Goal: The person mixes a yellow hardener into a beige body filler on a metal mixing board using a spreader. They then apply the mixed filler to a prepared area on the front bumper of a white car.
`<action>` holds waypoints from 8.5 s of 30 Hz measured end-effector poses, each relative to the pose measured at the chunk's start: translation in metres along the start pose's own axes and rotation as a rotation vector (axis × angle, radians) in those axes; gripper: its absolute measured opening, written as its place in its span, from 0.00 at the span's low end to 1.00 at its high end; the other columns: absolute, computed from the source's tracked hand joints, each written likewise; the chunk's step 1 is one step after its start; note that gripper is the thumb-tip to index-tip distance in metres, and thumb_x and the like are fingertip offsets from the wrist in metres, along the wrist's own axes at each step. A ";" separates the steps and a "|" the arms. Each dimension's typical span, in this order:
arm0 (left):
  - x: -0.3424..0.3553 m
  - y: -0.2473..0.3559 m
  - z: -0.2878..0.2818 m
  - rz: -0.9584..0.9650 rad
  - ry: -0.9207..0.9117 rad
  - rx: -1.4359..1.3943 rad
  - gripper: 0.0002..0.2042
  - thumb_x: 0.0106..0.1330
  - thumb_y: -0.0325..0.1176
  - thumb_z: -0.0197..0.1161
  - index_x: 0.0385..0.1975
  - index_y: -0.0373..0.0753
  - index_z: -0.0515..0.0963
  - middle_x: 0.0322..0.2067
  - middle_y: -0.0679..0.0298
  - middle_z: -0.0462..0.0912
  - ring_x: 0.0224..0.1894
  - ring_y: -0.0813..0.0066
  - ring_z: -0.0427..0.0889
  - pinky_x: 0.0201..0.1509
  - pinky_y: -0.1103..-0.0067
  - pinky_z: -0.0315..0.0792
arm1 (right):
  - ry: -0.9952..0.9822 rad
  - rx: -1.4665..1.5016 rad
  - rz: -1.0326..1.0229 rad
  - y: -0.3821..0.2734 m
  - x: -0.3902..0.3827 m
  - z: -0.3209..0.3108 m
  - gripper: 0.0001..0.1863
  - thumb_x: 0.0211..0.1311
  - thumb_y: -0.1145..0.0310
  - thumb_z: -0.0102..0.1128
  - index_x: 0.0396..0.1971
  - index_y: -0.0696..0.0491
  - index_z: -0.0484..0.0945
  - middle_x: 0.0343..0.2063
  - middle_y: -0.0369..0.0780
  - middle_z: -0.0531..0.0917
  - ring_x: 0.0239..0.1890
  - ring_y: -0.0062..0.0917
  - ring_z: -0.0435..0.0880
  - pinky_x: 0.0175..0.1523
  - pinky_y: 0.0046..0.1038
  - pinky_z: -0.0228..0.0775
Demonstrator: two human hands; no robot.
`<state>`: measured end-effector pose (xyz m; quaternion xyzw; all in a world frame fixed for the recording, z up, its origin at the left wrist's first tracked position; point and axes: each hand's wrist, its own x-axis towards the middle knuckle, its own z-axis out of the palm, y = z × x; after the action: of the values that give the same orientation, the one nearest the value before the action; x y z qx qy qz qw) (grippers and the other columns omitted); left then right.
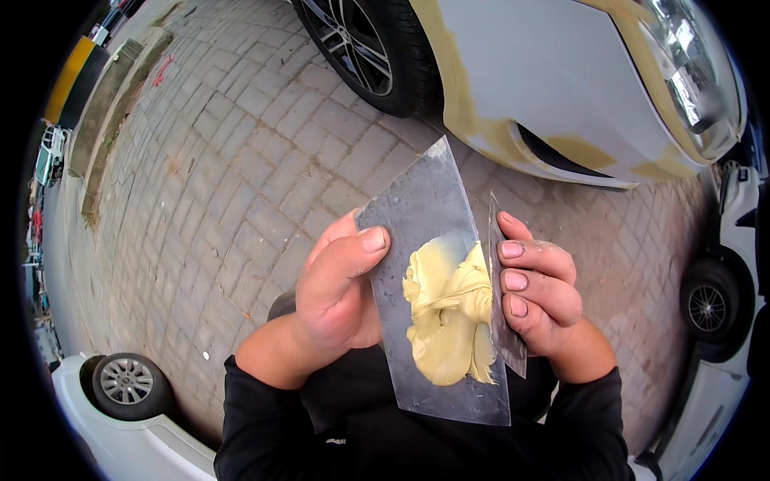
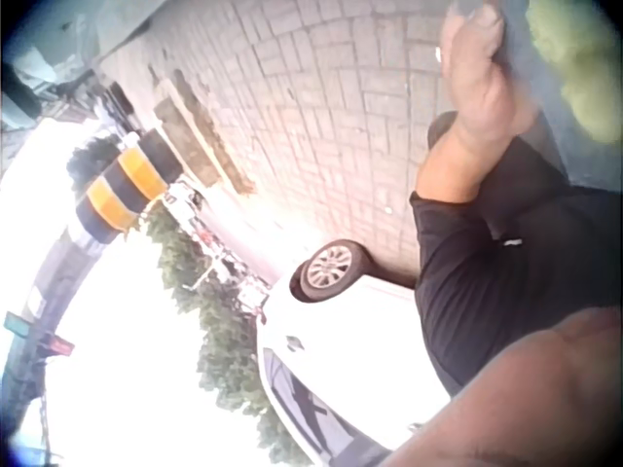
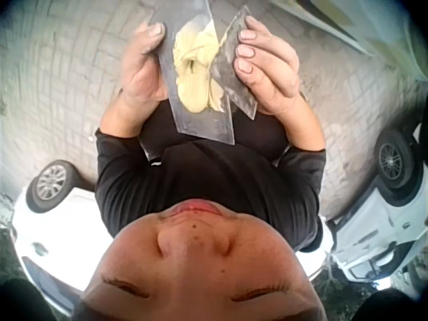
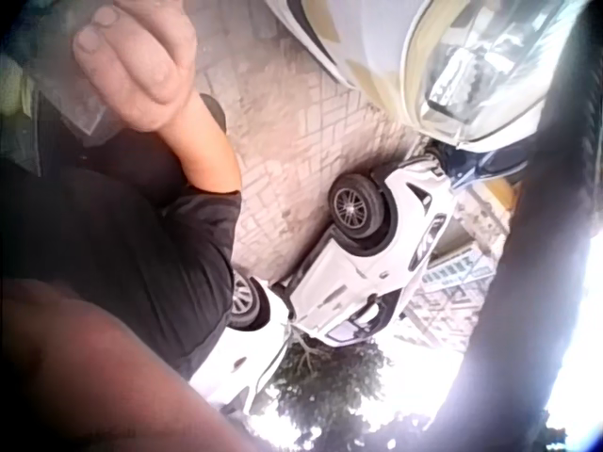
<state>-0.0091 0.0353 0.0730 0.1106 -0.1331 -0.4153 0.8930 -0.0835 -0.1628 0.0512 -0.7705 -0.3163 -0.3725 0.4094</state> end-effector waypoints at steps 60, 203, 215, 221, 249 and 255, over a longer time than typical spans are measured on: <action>0.004 -0.020 -0.010 0.038 -0.002 0.183 0.17 0.74 0.29 0.52 0.58 0.29 0.68 0.56 0.53 0.78 0.56 0.63 0.78 0.61 0.67 0.72 | -0.033 0.266 -0.033 0.025 -0.016 0.036 0.35 0.63 0.75 0.55 0.70 0.57 0.57 0.71 0.52 0.54 0.73 0.44 0.56 0.74 0.47 0.48; 0.035 -0.031 -0.048 0.553 0.281 1.225 0.09 0.75 0.30 0.50 0.31 0.35 0.71 0.22 0.76 0.66 0.25 0.91 0.58 0.28 0.86 0.52 | -0.032 -0.469 0.128 0.035 0.005 -0.012 0.22 0.34 0.86 0.61 0.38 0.62 0.79 0.36 0.45 0.81 0.35 0.40 0.81 0.41 0.36 0.76; 0.047 -0.017 -0.053 0.613 0.445 0.980 0.11 0.75 0.33 0.51 0.44 0.30 0.72 0.33 0.63 0.79 0.32 0.79 0.76 0.35 0.79 0.70 | -0.366 -0.028 0.337 0.030 -0.014 -0.028 0.14 0.50 0.81 0.64 0.39 0.56 0.79 0.36 0.41 0.81 0.40 0.38 0.80 0.44 0.34 0.75; 0.047 0.009 -0.081 0.628 0.466 0.940 0.14 0.75 0.35 0.50 0.49 0.30 0.71 0.45 0.56 0.79 0.47 0.72 0.78 0.53 0.75 0.71 | 0.588 0.395 0.968 0.033 -0.065 -0.125 0.15 0.68 0.73 0.60 0.53 0.59 0.75 0.44 0.35 0.83 0.44 0.15 0.80 0.51 0.24 0.76; 0.047 -0.011 -0.139 0.419 0.513 1.094 0.12 0.74 0.35 0.53 0.48 0.32 0.71 0.44 0.58 0.80 0.44 0.73 0.80 0.47 0.77 0.74 | 1.176 -0.726 0.650 0.165 -0.143 -0.290 0.11 0.65 0.72 0.57 0.45 0.59 0.80 0.38 0.42 0.83 0.41 0.26 0.81 0.47 0.28 0.72; 0.048 -0.017 -0.135 0.400 0.545 1.088 0.12 0.74 0.35 0.53 0.47 0.32 0.72 0.43 0.59 0.80 0.44 0.73 0.81 0.46 0.77 0.75 | 1.014 -0.864 0.556 0.134 -0.109 -0.239 0.10 0.65 0.74 0.56 0.45 0.58 0.79 0.41 0.45 0.82 0.44 0.37 0.81 0.51 0.32 0.72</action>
<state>0.0532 -0.0007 -0.0523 0.6228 -0.1112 -0.0708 0.7712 -0.1096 -0.4519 -0.0002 -0.6478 0.2961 -0.6581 0.2441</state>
